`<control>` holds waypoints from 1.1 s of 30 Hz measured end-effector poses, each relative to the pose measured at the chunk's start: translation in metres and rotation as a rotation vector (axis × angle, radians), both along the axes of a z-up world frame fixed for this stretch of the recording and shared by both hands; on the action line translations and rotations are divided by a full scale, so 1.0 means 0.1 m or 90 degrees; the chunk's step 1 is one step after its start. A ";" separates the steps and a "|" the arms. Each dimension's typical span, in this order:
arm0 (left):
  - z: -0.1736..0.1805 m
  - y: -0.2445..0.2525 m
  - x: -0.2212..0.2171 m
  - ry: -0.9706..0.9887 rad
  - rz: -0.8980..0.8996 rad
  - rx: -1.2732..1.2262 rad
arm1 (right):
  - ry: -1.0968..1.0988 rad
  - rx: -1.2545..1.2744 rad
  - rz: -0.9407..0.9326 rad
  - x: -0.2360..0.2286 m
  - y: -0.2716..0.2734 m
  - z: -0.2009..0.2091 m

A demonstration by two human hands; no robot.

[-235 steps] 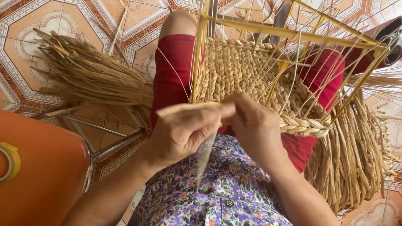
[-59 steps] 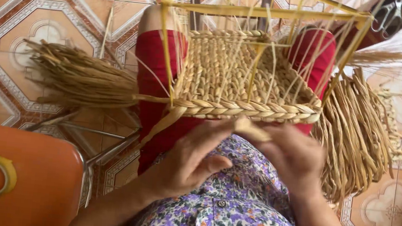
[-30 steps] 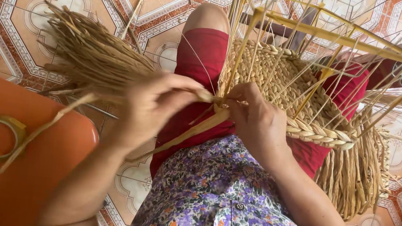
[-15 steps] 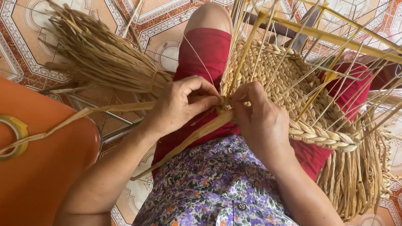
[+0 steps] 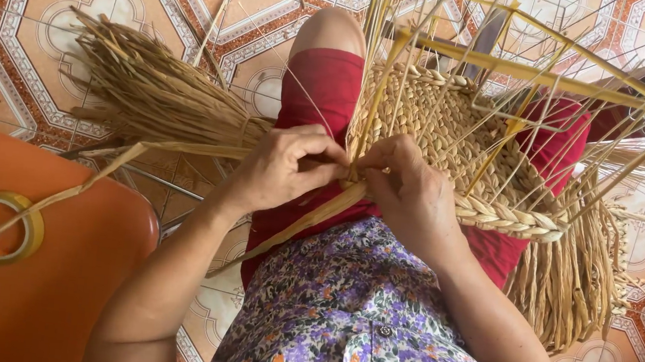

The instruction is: The person weaves a basket by hand, interlacing dried plant stalks through a rectangular frame and around vertical cords. They pull individual stalks from a bundle, thread them through the structure, and press the rows together.

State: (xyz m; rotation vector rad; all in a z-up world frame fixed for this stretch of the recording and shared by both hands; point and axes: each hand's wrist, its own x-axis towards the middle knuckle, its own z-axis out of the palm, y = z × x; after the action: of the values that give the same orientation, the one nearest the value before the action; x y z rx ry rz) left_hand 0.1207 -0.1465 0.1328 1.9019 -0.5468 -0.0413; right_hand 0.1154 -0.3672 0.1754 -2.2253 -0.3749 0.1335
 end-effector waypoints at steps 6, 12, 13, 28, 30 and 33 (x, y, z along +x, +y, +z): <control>0.22 0.00 -0.30 -0.225 0.173 0.162 | 0.064 -0.019 0.017 -0.01 -0.01 0.05; 0.02 -0.06 -0.55 -0.043 0.073 0.228 | 0.060 0.095 0.046 -0.02 -0.02 0.04; 0.02 -0.03 -0.51 -0.015 0.072 0.182 | 0.070 0.073 0.037 -0.02 -0.02 0.05; -0.16 -0.02 0.37 0.215 -0.060 0.136 | -0.029 -0.114 0.005 -0.05 0.16 -0.09; -0.18 -0.03 0.38 0.217 -0.069 0.113 | -0.126 -0.166 -0.005 -0.04 0.15 -0.12; -0.15 0.02 0.33 0.131 -0.096 0.058 | -0.102 -0.133 -0.029 -0.01 -0.01 -0.12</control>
State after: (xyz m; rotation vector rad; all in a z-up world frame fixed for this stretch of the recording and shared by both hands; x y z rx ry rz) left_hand 0.1540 -0.1441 0.1174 1.9136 -0.5533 -0.3613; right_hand 0.1139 -0.3687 0.1637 -2.4579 -0.4118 -0.0325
